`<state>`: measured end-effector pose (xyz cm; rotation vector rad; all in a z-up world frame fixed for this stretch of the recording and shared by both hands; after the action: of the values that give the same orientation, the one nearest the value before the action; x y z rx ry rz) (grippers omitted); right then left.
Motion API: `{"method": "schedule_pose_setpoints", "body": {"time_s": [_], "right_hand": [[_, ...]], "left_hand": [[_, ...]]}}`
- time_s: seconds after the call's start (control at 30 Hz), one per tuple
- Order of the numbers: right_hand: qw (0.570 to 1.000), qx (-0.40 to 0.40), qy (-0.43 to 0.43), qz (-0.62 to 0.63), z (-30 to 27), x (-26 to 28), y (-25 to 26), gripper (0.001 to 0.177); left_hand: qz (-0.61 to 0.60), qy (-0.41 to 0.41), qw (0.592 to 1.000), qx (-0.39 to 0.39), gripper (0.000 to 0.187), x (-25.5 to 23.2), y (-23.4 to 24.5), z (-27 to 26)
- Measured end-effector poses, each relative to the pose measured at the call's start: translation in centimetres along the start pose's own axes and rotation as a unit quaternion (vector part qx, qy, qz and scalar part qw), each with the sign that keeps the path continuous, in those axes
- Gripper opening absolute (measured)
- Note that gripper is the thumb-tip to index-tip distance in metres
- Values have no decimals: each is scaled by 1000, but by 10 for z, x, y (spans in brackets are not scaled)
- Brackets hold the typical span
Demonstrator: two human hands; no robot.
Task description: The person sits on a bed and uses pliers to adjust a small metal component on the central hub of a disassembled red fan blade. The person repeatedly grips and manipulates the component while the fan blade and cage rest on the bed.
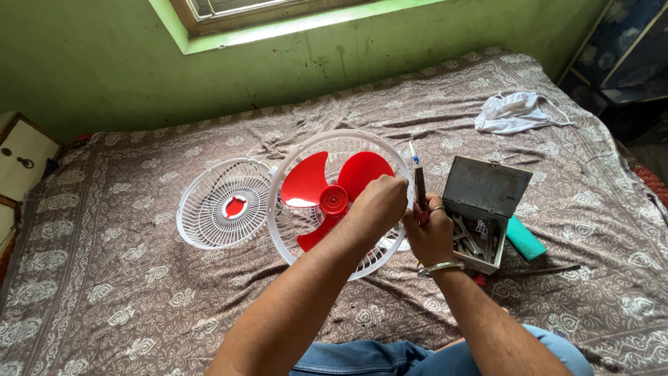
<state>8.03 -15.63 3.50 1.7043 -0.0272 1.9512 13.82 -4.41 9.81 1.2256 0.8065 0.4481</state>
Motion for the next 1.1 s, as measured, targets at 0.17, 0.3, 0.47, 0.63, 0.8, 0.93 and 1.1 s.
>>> {"method": "schedule_pose_setpoints", "body": {"time_s": [0.17,0.3,0.47,0.63,0.8,0.93,1.1], "right_hand": [[1000,-2,19,1,-1,5,1,25],[1000,5,-13,-2,-1,6,0,24],[1000,-4,2,-17,-3,8,1,25],[1000,-5,-3,-18,-1,3,0,23],[999,-12,39,-19,-4,5,-3,23],[1000,-4,-22,2,-2,1,-4,26],[999,-33,19,-3,3,3,2,25]], "left_hand": [[-22,2,998,-60,7,-5,0,-2],[-10,5,997,-73,12,-3,-4,0],[-11,12,998,-58,5,-3,-13,-1],[-6,-24,994,-109,11,-6,-10,-12],[-96,-5,977,-192,8,-14,3,-35],[-142,29,969,-199,9,-20,13,-43],[-169,-29,938,-301,12,-35,18,-84]]}}
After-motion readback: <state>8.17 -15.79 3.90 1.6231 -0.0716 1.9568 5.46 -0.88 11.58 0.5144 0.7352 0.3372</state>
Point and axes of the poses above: each hand's wrist, its own z-axis towards the middle knuckle, its own y-axis out of the back of the hand, x = y × z, the point moved 6 cm from there along z, towards the middle knuckle, and after that the axes turned 8 degrees about -y, right-handed, at the moved point
